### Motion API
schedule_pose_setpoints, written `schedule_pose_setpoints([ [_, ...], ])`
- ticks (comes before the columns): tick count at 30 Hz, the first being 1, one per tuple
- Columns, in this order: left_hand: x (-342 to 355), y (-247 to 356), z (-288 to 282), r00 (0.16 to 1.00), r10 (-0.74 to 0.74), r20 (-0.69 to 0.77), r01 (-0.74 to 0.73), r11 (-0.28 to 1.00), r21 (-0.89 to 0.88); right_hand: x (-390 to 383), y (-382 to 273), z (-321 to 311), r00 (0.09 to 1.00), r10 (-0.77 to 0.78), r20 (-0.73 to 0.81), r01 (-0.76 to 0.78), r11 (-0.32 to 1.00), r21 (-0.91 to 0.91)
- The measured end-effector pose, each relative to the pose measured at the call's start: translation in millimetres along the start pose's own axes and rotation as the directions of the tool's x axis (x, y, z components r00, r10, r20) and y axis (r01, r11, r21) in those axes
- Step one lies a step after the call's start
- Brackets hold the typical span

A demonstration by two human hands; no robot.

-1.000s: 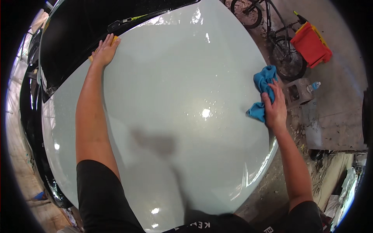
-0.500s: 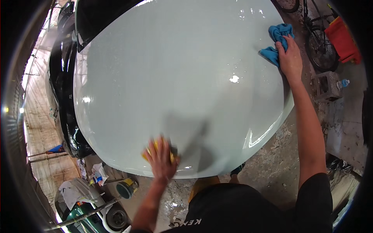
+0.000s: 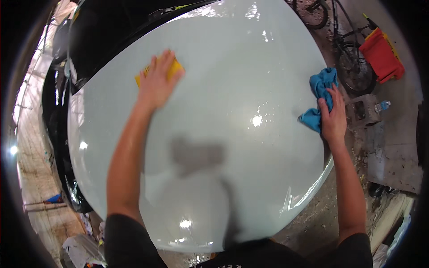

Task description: Sanding and wiping down a car hood during auto body repair.

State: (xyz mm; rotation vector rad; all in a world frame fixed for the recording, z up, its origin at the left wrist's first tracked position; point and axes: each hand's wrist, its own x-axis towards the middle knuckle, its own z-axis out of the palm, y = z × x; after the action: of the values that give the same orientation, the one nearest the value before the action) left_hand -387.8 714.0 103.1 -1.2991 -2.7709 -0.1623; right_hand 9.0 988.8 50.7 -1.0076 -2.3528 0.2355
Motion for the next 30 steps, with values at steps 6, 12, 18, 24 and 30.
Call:
schedule_pose_setpoints([
  [6, 181, -56, 12, 0.991, -0.117, -0.063, 0.118, 0.993, 0.022, 1, -17, -1, 0.999, 0.039, 0.024, -0.04, 0.998, 0.053],
  [12, 71, -14, 6, 0.997, -0.072, 0.004, 0.072, 0.996, 0.043, 8, -7, 5, 1.0, -0.006, -0.024, 0.008, 0.999, 0.045],
  [18, -259, 68, 2, 0.985, -0.172, 0.03, 0.171, 0.985, 0.021, 16, 6, 17, 1.0, 0.025, 0.004, -0.026, 0.998, 0.052],
  [24, -524, 143, 32, 0.899, -0.439, 0.009, 0.439, 0.897, -0.047, 11, -21, 18, 0.997, 0.073, 0.031, -0.075, 0.996, 0.052],
  [30, -333, 118, -11, 0.938, -0.311, 0.151, 0.294, 0.947, 0.127, 4, -15, 15, 0.998, 0.044, 0.04, -0.046, 0.998, 0.048],
])
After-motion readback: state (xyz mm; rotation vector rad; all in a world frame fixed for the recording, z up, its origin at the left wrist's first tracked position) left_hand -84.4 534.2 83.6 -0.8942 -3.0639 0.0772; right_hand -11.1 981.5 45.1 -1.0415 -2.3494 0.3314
